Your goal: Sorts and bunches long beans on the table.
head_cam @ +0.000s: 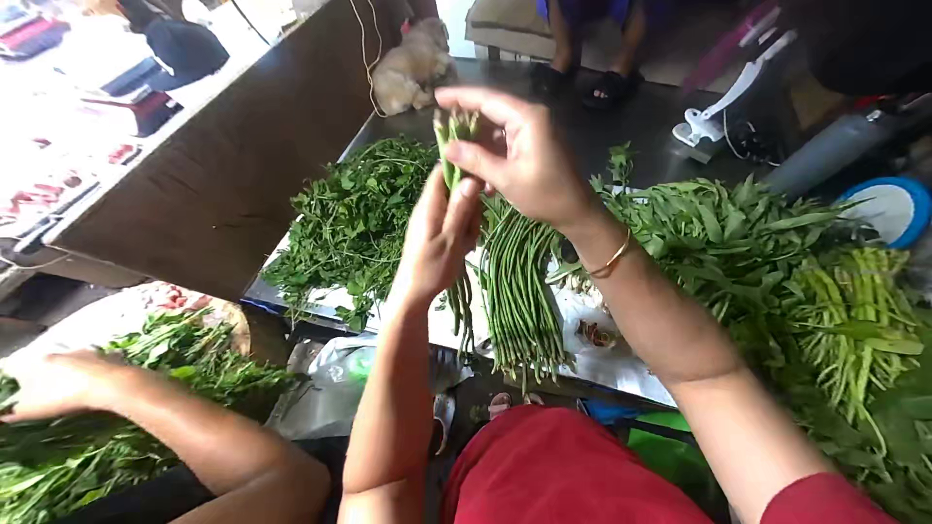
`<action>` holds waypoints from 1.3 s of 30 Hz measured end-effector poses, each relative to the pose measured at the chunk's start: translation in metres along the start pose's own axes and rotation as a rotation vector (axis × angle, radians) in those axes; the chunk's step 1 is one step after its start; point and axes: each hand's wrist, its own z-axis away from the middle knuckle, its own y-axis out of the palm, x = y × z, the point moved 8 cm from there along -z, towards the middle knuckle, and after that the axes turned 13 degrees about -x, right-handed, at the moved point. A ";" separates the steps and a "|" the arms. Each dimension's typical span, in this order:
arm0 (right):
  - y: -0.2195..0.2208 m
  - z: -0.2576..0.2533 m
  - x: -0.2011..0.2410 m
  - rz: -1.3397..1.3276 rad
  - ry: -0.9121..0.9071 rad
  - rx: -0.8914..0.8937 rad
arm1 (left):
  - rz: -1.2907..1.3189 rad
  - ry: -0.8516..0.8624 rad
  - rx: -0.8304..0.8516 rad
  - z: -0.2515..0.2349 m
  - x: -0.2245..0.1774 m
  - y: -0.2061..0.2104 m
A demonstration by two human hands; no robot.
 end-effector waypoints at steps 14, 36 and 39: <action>0.139 0.229 -0.045 -0.606 0.618 0.462 | 0.215 0.112 -0.209 -0.024 -0.095 -0.054; -0.024 0.321 -0.156 0.023 0.770 0.224 | 0.138 0.158 -0.606 0.112 -0.042 -0.127; -0.059 0.321 -0.175 0.127 0.813 0.082 | 0.358 0.177 -0.481 0.108 -0.046 -0.143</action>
